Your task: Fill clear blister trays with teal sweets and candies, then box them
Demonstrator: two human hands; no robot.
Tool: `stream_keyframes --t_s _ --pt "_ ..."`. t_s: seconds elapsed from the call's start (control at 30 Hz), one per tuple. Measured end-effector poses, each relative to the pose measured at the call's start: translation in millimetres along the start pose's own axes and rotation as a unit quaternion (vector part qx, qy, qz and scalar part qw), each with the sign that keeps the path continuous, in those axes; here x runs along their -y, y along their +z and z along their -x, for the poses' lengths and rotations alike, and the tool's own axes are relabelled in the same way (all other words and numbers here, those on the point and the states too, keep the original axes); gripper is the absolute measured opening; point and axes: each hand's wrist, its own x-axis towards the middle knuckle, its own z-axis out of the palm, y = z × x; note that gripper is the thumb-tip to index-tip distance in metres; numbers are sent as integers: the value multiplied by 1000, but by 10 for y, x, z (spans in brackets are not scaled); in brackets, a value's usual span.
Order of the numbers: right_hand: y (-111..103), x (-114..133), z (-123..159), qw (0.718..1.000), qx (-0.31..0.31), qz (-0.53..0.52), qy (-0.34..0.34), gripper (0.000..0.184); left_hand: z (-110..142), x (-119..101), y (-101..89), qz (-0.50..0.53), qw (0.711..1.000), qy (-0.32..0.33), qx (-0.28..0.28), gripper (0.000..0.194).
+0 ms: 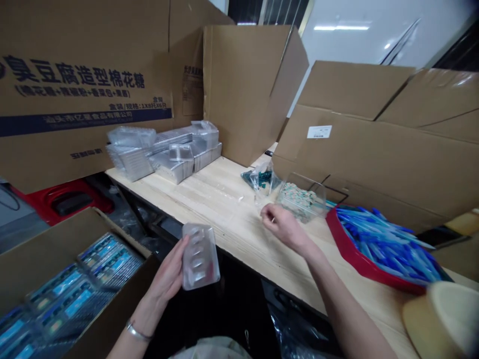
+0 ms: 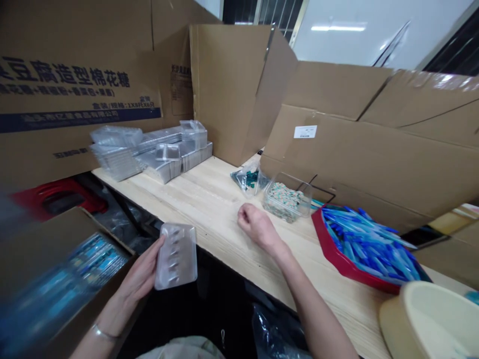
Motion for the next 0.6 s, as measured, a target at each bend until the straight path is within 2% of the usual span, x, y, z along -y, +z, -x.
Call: stream_keyframes --t_s 0.07,0.1,0.17,0.23,0.33,0.47,0.53,0.6 --pt "296 -29 -61 984 21 175 0 15 27 -6 -12 -7 1000 5 -7 41" --pt "461 -57 -92 972 41 230 -13 22 36 -7 -19 -7 1000 5 -9 41" --pt "757 -135 -150 959 58 277 -34 30 46 -5 -39 -2 1000 -3 -12 42" --pt "944 -225 -207 956 58 286 -43 33 45 -4 -67 8 1000 -13 -14 42" --pt "1007 -354 -307 955 58 287 -47 33 32 -10 -90 13 1000 -26 -8 44" --pt "898 -421 -403 963 63 254 -67 33 30 -11 -8 26 999 -40 3 43" --pt "859 -333 -373 984 34 162 -72 26 52 -1 75 30 999 -37 19 40" --pt "850 -132 -273 998 0 -6 -65 20 80 13 161 26 999 -12 34 37"
